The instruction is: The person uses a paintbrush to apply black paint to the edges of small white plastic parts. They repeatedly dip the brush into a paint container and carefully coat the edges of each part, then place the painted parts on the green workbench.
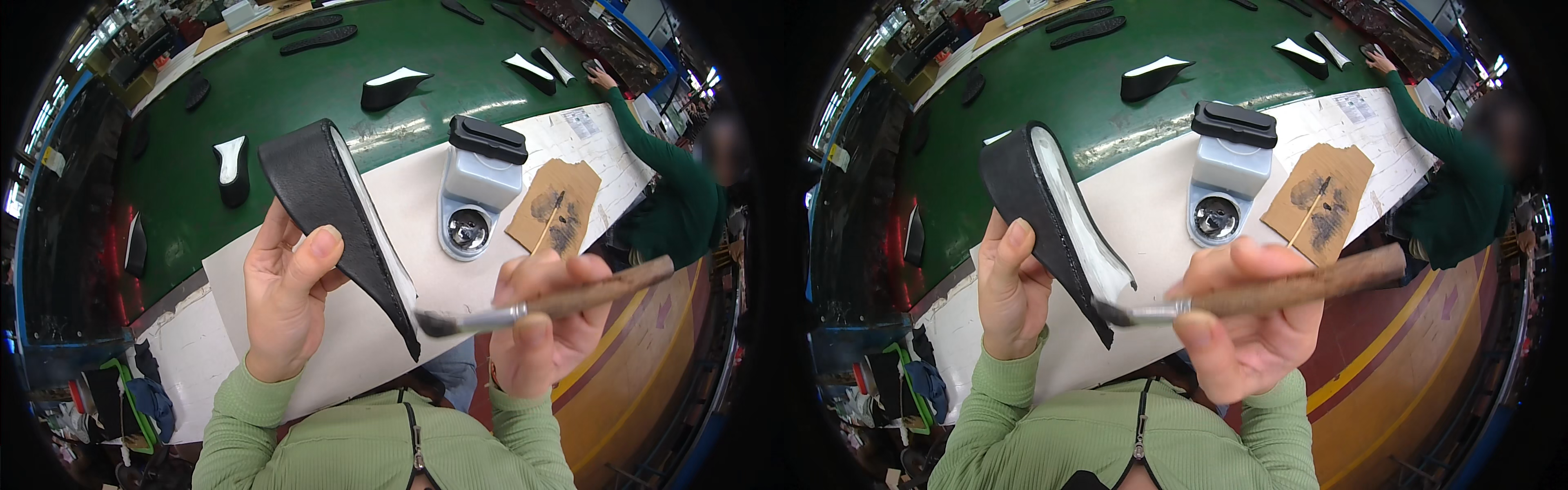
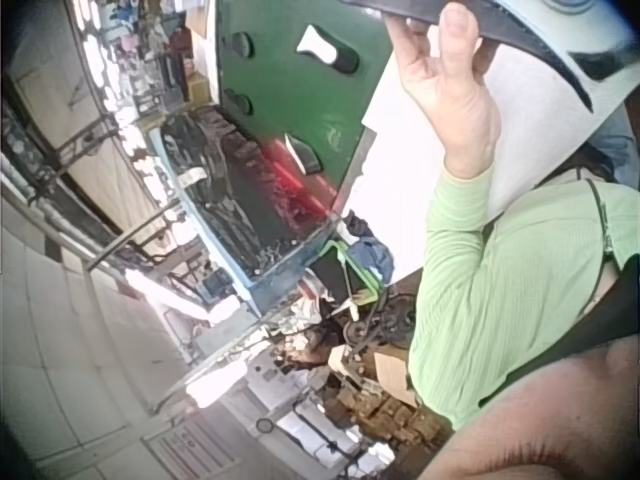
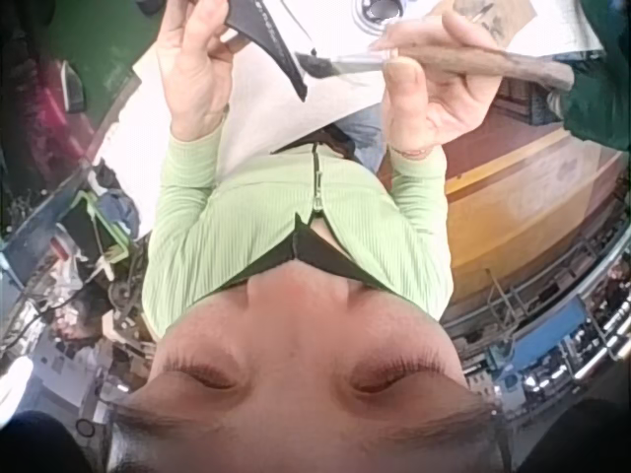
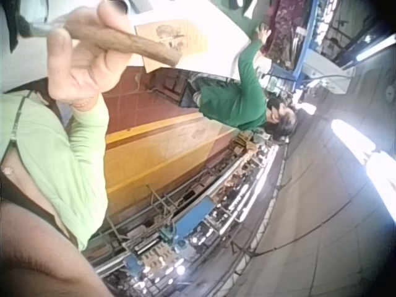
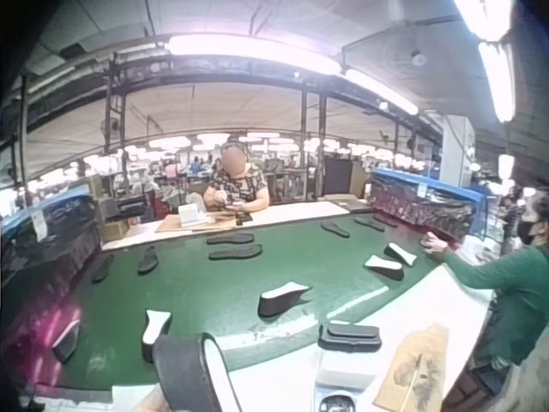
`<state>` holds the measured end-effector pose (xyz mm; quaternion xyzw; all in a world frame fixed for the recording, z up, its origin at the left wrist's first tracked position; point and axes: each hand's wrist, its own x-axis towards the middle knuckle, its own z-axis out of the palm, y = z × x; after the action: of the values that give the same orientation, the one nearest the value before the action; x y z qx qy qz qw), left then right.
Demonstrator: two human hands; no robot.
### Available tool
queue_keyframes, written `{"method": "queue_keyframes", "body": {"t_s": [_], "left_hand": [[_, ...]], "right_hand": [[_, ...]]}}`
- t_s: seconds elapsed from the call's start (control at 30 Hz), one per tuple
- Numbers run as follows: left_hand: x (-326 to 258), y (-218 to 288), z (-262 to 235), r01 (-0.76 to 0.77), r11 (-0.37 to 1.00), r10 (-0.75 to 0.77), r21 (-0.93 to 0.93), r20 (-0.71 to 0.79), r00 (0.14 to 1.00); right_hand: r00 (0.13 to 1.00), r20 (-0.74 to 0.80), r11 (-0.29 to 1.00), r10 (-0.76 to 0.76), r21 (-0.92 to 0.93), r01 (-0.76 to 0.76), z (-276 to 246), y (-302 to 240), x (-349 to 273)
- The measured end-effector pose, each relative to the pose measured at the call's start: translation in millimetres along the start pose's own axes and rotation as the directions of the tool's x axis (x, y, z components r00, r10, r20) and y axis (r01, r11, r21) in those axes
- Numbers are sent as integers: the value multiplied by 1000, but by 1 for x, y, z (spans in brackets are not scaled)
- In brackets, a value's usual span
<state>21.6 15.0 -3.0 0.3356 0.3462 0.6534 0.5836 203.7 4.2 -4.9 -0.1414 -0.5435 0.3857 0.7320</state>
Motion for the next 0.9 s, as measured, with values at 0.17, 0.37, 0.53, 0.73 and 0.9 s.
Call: {"method": "queue_keyframes", "body": {"t_s": [0.17,0.37,0.53,0.73,0.9], "left_hand": [[-1,0,1,16,1000,-16,-8,-4,1000],[-1,1,2,17,1000,-17,6,-21,1000],[-2,-2,5,-24,996,31,88,-78,996],[0,2,1,19,999,-18,29,-9,1000],[1,1,1,30,999,-29,35,-17,999]], "right_hand": [[999,24,998,39,-55,-38,0,4,4],[993,119,996,5,-88,5,-1,3,3],[974,214,984,-67,-145,99,-3,3,3],[961,271,966,-63,-224,126,-4,-4,3],[955,281,949,-98,-262,174,-4,-6,2]]}}
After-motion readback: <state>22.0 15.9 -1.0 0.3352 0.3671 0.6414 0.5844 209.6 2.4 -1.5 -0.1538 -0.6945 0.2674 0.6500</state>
